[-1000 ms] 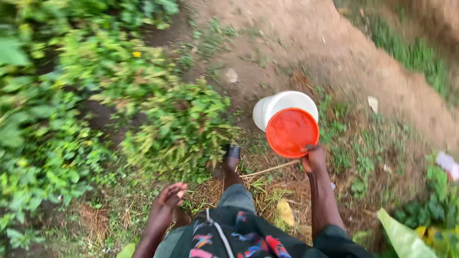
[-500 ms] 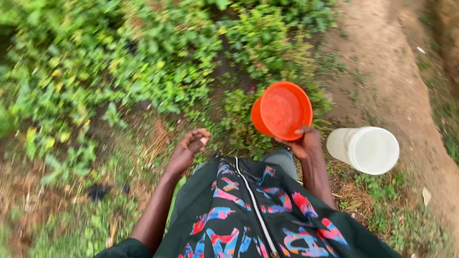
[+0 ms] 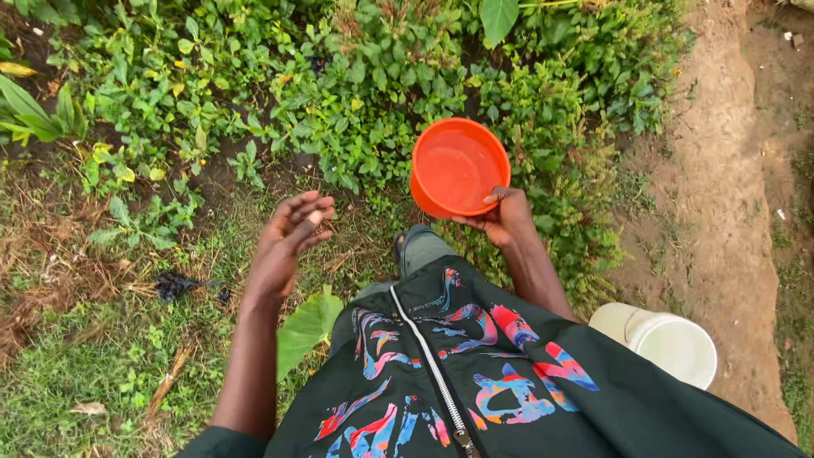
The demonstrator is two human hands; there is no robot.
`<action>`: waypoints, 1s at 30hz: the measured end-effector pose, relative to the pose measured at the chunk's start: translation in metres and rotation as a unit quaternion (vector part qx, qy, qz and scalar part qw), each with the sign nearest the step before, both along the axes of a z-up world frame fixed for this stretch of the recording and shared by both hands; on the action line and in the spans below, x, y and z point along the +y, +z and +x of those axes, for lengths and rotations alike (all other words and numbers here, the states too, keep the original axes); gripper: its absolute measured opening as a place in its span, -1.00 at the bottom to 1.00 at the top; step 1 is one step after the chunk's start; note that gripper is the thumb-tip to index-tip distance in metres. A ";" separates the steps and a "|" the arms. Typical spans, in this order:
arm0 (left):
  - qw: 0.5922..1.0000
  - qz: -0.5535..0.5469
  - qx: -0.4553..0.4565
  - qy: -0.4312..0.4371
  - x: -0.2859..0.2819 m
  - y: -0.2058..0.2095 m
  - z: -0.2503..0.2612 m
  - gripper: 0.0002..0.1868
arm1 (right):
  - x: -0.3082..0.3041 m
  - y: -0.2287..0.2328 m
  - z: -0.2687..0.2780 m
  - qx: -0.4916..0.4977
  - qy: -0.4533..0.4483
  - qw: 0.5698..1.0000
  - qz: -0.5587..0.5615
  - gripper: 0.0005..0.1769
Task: The person washes their hands by pouring water from a small orange container while standing in a garden area, repeatedly rinsing their hands and refilling the container from a larger white bucket.
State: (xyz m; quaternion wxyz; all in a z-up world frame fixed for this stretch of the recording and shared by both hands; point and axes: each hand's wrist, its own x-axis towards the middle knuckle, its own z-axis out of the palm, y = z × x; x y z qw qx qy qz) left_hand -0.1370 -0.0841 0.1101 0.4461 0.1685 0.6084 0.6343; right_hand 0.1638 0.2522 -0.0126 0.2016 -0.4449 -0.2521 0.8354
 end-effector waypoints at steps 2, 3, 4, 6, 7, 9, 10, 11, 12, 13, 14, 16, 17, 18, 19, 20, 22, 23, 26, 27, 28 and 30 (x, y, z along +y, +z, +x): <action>0.999 0.014 -0.035 0.011 0.040 -0.024 0.000 -0.42 | 0.015 -0.009 -0.013 -0.011 -0.009 1.000 0.001 -0.51; 0.998 0.022 -0.055 0.013 0.064 -0.038 0.001 -0.40 | 0.024 -0.013 -0.016 -0.007 -0.008 1.000 0.003 -0.57; 0.998 0.025 -0.066 -0.003 0.092 -0.052 0.000 -0.33 | 0.036 -0.018 -0.020 -0.003 -0.007 1.000 0.004 -0.62; 0.994 0.030 -0.095 -0.035 0.156 -0.086 0.001 -0.17 | 0.067 -0.037 -0.027 -0.025 -0.017 1.000 -0.008 -0.58; 0.993 0.005 -0.113 -0.043 0.190 -0.099 0.001 -0.08 | 0.086 -0.044 -0.031 -0.036 -0.022 0.999 -0.012 -0.56; 0.986 -0.047 -0.148 -0.058 0.261 -0.125 -0.002 0.09 | 0.126 -0.063 -0.034 -0.036 -0.023 0.999 0.004 -0.55; 0.983 -0.052 -0.159 -0.073 0.296 -0.138 -0.007 0.15 | 0.149 -0.075 -0.037 -0.036 -0.023 0.999 0.011 -0.54; 0.980 -0.060 -0.172 -0.086 0.329 -0.149 -0.010 0.21 | 0.170 -0.088 -0.043 -0.038 -0.025 0.999 0.014 -0.48; 0.975 -0.067 -0.185 -0.099 0.361 -0.159 -0.014 0.28 | 0.193 -0.102 -0.052 -0.041 -0.028 0.999 0.017 -0.42; 0.969 -0.073 -0.215 -0.102 0.387 -0.168 -0.006 0.22 | 0.217 -0.110 -0.044 -0.052 -0.026 0.998 0.019 -0.36; 0.961 -0.079 -0.244 -0.104 0.410 -0.176 -0.002 0.17 | 0.237 -0.113 -0.031 -0.060 -0.009 0.996 0.069 -0.25; 0.951 -0.083 -0.271 -0.124 0.448 -0.187 -0.024 0.01 | 0.272 -0.114 -0.040 -0.058 0.023 0.984 0.165 0.01; 0.945 -0.078 -0.284 -0.142 0.465 -0.192 -0.021 -0.08 | 0.297 -0.108 -0.042 -0.082 0.019 0.987 0.140 0.03; 0.939 -0.072 -0.297 -0.160 0.484 -0.198 -0.015 -0.14 | 0.317 -0.099 -0.045 -0.107 0.015 0.988 0.114 0.05; 0.940 -0.077 -0.294 -0.155 0.504 -0.205 -0.015 -0.22 | 0.334 -0.090 -0.054 -0.124 0.010 0.988 0.088 0.09; 0.941 -0.081 -0.292 -0.150 0.522 -0.210 -0.012 -0.29 | 0.352 -0.077 -0.057 -0.129 0.031 0.987 0.091 0.05; 0.944 -0.095 -0.293 -0.119 0.552 -0.213 -0.008 -0.34 | 0.386 -0.051 -0.072 -0.131 0.079 0.983 0.096 -0.02; 0.946 -0.100 -0.293 -0.097 0.569 -0.214 -0.007 -0.32 | 0.405 -0.041 -0.084 -0.156 0.093 0.979 0.088 -0.12; 0.964 -0.118 -0.228 -0.063 0.609 -0.219 -0.005 -0.21 | 0.446 -0.023 -0.109 -0.228 0.075 0.961 0.134 -0.39; 0.971 -0.125 -0.196 -0.059 0.619 -0.222 -0.005 -0.17 | 0.455 -0.021 -0.119 -0.250 0.024 0.947 0.199 -0.48; 0.967 -0.137 -0.208 -0.044 0.629 -0.227 -0.005 -0.17 | 0.462 -0.021 -0.127 -0.269 -0.026 0.927 0.262 -0.56; 0.959 -0.162 -0.232 -0.018 0.653 -0.238 -0.006 -0.16 | 0.471 -0.025 -0.138 -0.160 -0.098 0.932 0.311 -0.68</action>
